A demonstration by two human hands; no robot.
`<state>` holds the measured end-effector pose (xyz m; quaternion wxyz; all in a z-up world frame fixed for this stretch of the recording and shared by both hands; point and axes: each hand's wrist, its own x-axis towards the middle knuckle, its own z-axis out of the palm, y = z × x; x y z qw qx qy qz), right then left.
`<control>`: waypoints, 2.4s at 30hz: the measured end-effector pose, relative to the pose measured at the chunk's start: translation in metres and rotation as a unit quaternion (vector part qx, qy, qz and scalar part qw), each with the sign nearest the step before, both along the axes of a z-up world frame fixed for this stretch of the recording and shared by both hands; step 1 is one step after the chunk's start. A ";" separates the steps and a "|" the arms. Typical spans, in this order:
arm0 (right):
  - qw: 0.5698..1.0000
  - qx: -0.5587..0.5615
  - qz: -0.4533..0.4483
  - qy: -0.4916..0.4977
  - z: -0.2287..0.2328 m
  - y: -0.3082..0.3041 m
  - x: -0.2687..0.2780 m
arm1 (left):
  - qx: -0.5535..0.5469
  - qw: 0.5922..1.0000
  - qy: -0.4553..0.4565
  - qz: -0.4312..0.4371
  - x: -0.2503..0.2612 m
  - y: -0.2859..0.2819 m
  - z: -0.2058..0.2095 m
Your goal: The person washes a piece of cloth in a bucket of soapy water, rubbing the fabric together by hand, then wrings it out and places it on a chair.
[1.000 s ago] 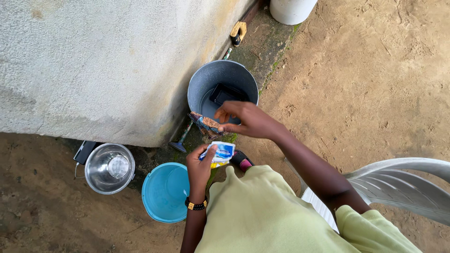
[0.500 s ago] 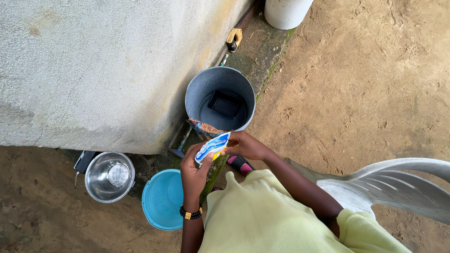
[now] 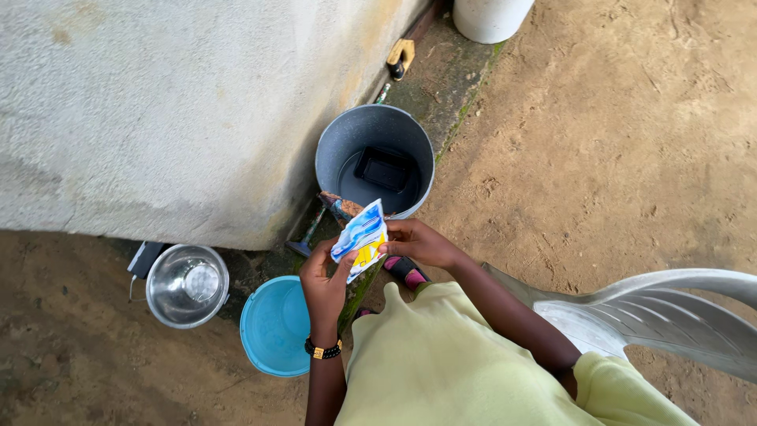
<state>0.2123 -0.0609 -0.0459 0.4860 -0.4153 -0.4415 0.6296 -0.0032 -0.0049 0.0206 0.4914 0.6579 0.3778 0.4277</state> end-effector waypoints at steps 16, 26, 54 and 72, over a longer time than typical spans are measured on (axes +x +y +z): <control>0.998 -0.067 -0.019 0.005 -0.007 -0.002 0.014 | -0.005 0.997 -0.080 -0.022 0.008 -0.001 0.007; 0.996 -0.064 -0.014 -0.053 -0.005 0.001 0.023 | 0.213 0.954 0.209 0.021 0.002 -0.010 0.051; 0.989 -0.027 -0.135 -0.044 -0.002 -0.023 0.031 | 0.033 0.995 0.082 -0.047 0.025 -0.007 0.005; 0.995 0.008 -0.097 0.003 -0.015 -0.013 0.023 | 0.067 0.992 0.096 0.041 0.024 -0.015 -0.005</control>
